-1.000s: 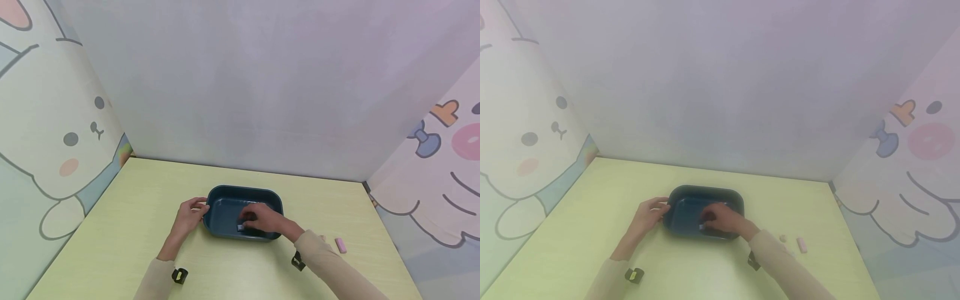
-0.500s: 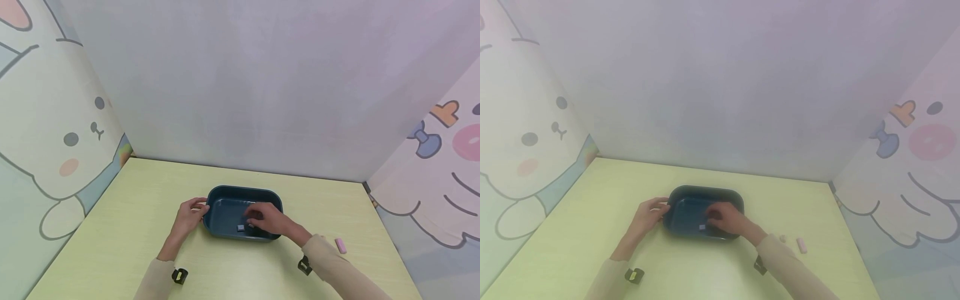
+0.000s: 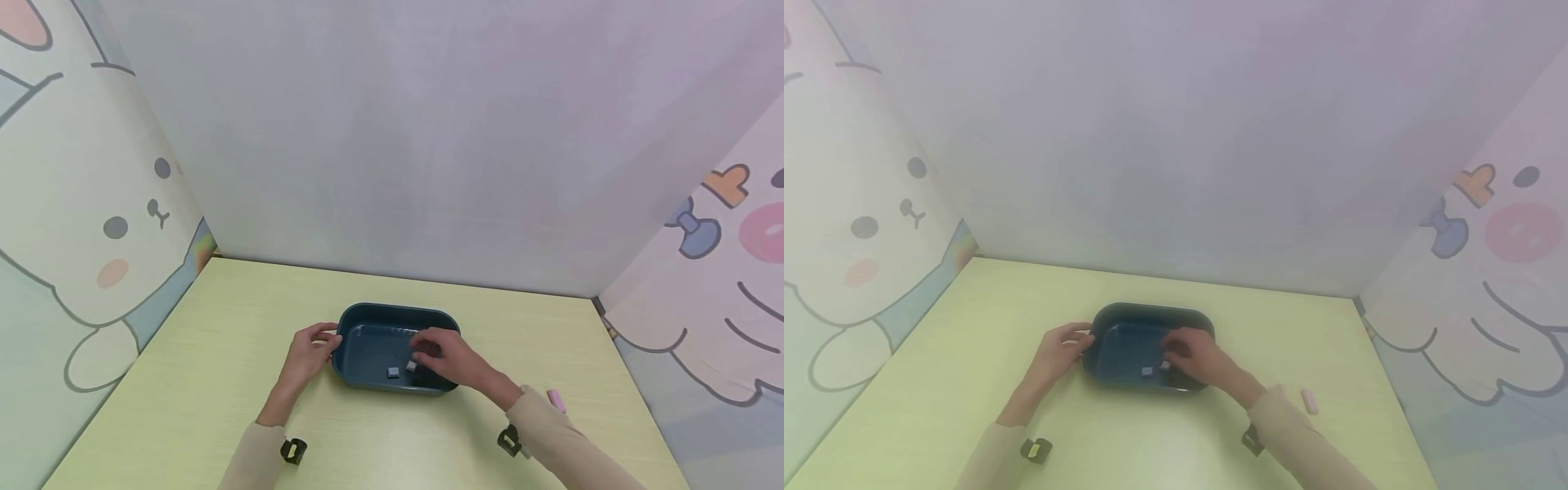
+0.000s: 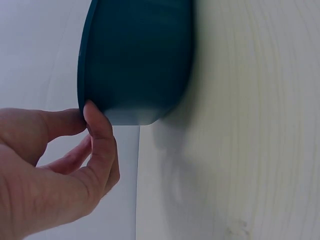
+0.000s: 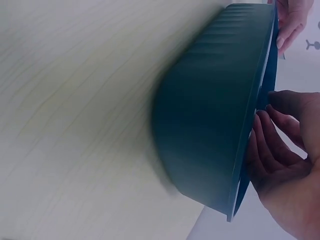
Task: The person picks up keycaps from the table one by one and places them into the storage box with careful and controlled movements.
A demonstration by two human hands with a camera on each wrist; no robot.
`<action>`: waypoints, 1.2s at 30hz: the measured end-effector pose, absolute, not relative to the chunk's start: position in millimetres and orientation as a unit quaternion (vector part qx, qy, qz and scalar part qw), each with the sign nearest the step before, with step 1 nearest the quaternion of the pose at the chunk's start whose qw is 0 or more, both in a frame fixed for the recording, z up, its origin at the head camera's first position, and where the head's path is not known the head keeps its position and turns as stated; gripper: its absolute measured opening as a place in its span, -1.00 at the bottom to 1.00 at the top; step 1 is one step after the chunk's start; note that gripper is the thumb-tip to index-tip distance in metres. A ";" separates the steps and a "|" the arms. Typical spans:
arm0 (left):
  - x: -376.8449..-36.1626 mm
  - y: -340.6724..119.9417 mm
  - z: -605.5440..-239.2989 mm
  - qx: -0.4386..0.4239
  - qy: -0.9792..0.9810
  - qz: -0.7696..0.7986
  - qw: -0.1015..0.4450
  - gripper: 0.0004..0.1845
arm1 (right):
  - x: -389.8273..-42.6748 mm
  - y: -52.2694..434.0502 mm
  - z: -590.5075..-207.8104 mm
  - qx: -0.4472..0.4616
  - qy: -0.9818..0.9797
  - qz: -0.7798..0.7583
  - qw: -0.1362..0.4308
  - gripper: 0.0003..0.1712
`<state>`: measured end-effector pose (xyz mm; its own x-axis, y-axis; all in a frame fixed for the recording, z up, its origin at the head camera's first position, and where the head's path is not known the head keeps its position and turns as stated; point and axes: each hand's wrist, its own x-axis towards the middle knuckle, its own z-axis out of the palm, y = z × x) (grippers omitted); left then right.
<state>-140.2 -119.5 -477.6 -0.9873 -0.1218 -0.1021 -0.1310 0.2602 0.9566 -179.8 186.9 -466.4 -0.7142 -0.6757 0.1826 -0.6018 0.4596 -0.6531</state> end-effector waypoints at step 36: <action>-141.2 -117.1 -480.1 -0.080 0.789 0.609 -0.002 -0.68 | -161.9 231.1 -466.9 -0.358 0.834 -0.417 -0.045 -0.73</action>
